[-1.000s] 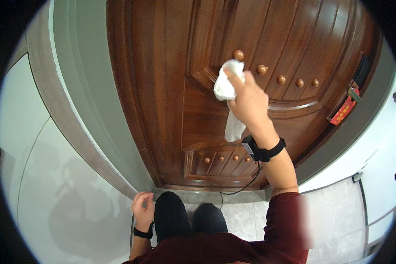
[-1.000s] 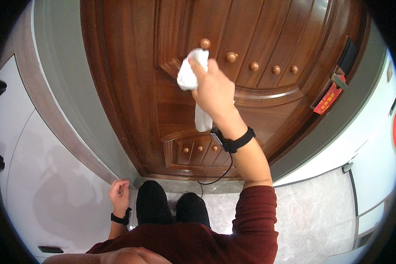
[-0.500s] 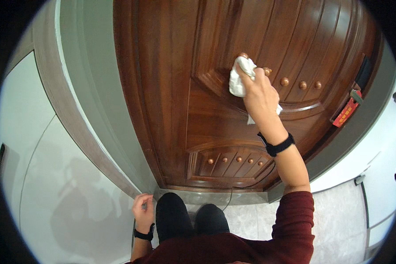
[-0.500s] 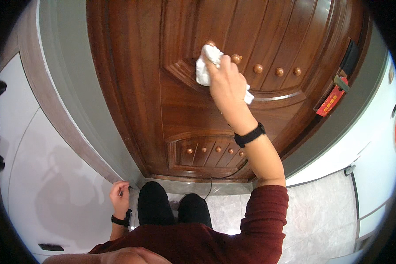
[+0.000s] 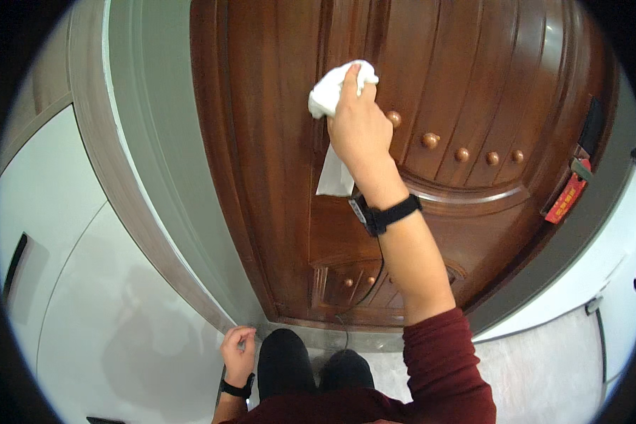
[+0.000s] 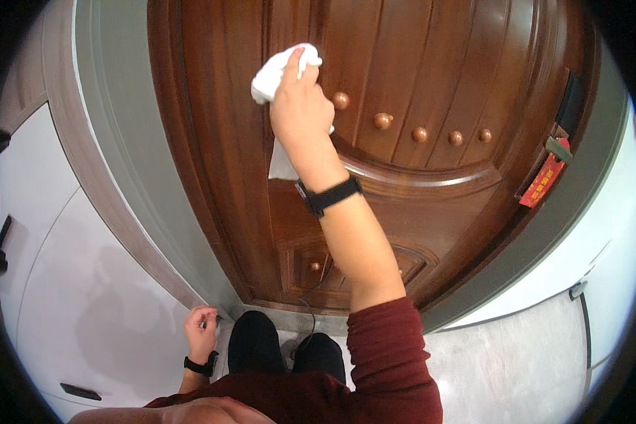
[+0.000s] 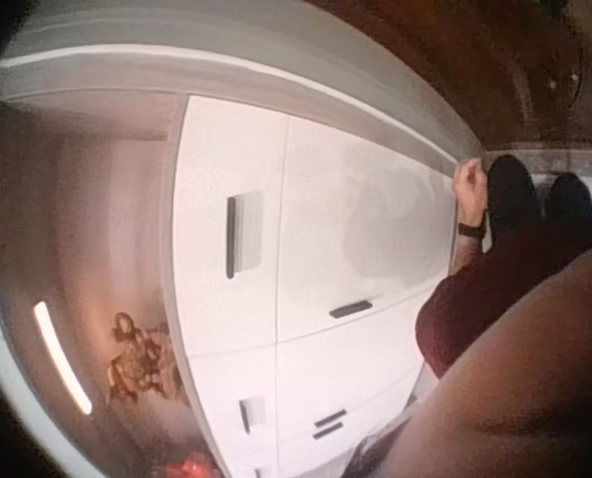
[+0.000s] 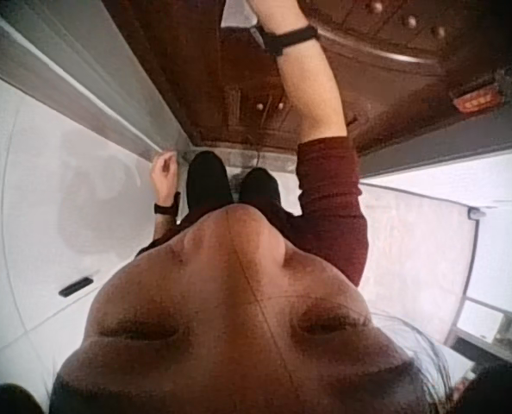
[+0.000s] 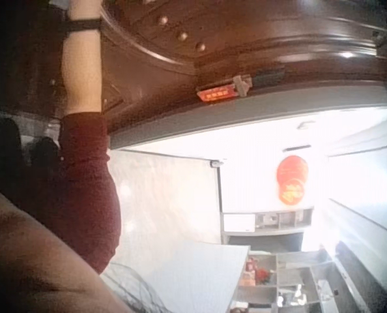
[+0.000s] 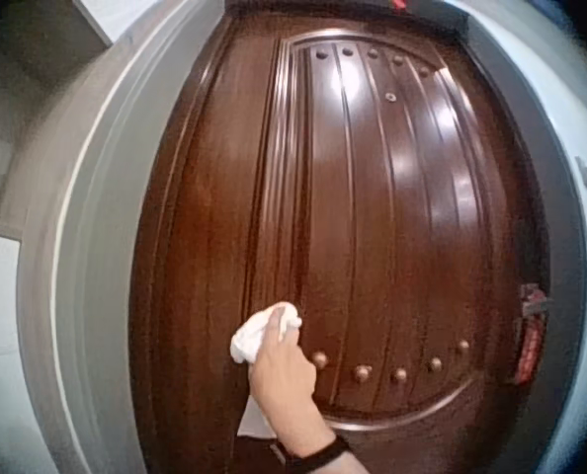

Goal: The person wipes the surface of a wooden door and its frame using a white cloth. They move the cloth across the door panels, around the decorative studs, and along the door frame in a continuous wiping motion.

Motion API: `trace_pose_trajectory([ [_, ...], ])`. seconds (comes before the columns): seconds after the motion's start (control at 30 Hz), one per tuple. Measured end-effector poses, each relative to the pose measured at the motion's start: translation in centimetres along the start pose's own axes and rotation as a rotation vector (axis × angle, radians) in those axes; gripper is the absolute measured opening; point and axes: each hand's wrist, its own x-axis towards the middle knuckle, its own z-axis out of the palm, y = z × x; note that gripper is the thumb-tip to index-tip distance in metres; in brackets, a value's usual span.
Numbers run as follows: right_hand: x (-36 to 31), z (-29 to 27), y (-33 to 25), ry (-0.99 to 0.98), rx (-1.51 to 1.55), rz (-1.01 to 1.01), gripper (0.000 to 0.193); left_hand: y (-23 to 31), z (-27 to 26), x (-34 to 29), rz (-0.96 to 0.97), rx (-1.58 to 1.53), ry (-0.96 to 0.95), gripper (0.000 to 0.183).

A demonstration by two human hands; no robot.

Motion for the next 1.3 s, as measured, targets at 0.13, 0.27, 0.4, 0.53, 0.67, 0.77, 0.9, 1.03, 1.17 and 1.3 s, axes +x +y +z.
trace_pose_trajectory([
  [0.13,-4.5,0.7,0.6,-0.077,-0.080,-0.049,0.074,0.1,1.0,0.4,-0.020,-0.015,-0.040,0.008],
  [0.27,-7.9,-1.4,2.2,-0.442,-0.098,-0.059,0.073,1.1,2.7,0.5,0.047,-0.076,-0.069,0.009],
  [0.4,-4.8,-5.0,3.2,-0.185,0.043,-0.108,0.060,2.2,3.1,0.4,0.088,-0.019,-0.096,0.009],
  [0.53,3.1,-3.8,0.3,0.092,0.119,-0.122,0.066,2.3,2.7,0.2,0.090,-0.012,-0.051,0.009],
  [0.67,2.7,-0.5,-2.2,0.191,0.088,-0.062,0.070,1.8,2.5,-0.1,0.057,-0.050,0.006,0.009],
  [0.77,-1.7,1.4,-2.7,0.004,-0.011,-0.175,0.061,1.4,2.5,-0.4,0.042,-0.024,-0.024,0.009],
  [0.9,-5.3,2.7,-0.5,-0.039,0.084,-0.222,0.056,0.6,1.7,-0.6,0.025,-0.035,-0.052,0.009],
  [1.03,-9.7,2.9,1.3,-0.185,0.069,-0.282,0.048,-0.3,0.8,-1.3,0.053,-0.069,0.035,0.009],
  [1.17,-12.8,-0.4,5.2,-0.321,0.034,-0.237,0.048,-0.9,-0.3,-1.8,-0.005,-0.110,0.028,0.009],
  [1.3,-12.4,-1.6,5.9,0.068,0.130,-0.132,0.077,-0.4,-0.1,-1.2,0.024,-0.058,-0.064,0.009],
])
